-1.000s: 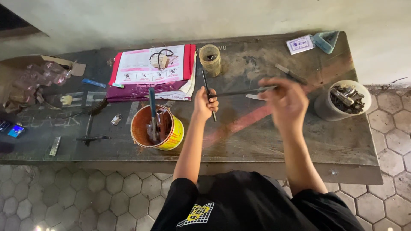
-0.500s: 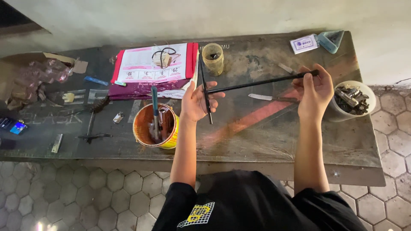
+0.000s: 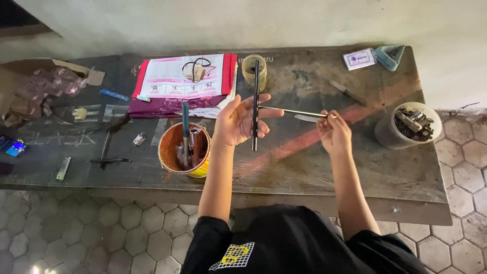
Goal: Repairing and assembling small mechanical components and wiring at a workbench.
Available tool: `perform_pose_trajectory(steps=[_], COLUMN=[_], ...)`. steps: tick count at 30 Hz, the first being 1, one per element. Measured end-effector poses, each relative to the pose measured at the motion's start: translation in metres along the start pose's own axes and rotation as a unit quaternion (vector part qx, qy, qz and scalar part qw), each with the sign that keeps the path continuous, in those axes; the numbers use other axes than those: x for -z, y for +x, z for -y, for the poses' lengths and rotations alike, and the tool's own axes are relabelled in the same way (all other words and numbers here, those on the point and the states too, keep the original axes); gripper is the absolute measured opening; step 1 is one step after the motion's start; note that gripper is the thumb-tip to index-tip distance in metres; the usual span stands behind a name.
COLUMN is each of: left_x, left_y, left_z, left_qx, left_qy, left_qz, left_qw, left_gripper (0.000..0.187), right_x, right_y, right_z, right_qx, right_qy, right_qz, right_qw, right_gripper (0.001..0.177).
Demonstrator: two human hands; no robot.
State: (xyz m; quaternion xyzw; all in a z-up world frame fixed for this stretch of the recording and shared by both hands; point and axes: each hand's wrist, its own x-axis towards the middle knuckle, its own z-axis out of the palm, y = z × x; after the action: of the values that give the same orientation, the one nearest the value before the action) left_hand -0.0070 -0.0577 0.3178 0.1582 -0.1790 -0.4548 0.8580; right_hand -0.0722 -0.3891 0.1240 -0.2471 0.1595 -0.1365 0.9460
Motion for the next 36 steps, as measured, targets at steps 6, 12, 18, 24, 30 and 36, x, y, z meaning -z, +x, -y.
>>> perform_pose_trajectory(steps=[6, 12, 18, 24, 30, 36], left_x=[-0.007, 0.012, 0.023, -0.022, -0.002, 0.012], left_y=[-0.006, -0.020, -0.023, -0.034, -0.042, -0.052], left_z=[-0.001, -0.015, -0.022, -0.049, -0.059, -0.073], left_qx=[0.000, 0.030, -0.109, -0.124, -0.387, -0.398], left_qy=[0.037, 0.227, 0.642, 0.750, 0.804, 0.778], left_qz=[0.019, -0.092, -0.211, -0.173, -0.052, -0.064], left_qw=[0.999, 0.969, 0.729, 0.626, 0.449, 0.482], left_gripper=[0.072, 0.062, 0.028, 0.015, 0.015, 0.015], right_x=[-0.005, 0.001, 0.009, -0.018, -0.045, -0.040], right_y=[-0.011, -0.012, -0.004, -0.019, -0.046, -0.055], right_z=[-0.026, -0.030, -0.041, -0.076, -0.088, -0.103], right_qx=[-0.054, -0.108, -0.116, -0.111, -0.078, -0.072], right_qy=[0.026, 0.105, 0.132, 0.152, 0.151, 0.151], right_qz=[-0.042, -0.052, -0.031, -0.075, -0.083, -0.019], right_qw=[0.997, 0.987, 0.984, 0.979, 0.982, 0.986], right_gripper=[0.008, 0.022, 0.030, 0.017, 0.024, 0.015])
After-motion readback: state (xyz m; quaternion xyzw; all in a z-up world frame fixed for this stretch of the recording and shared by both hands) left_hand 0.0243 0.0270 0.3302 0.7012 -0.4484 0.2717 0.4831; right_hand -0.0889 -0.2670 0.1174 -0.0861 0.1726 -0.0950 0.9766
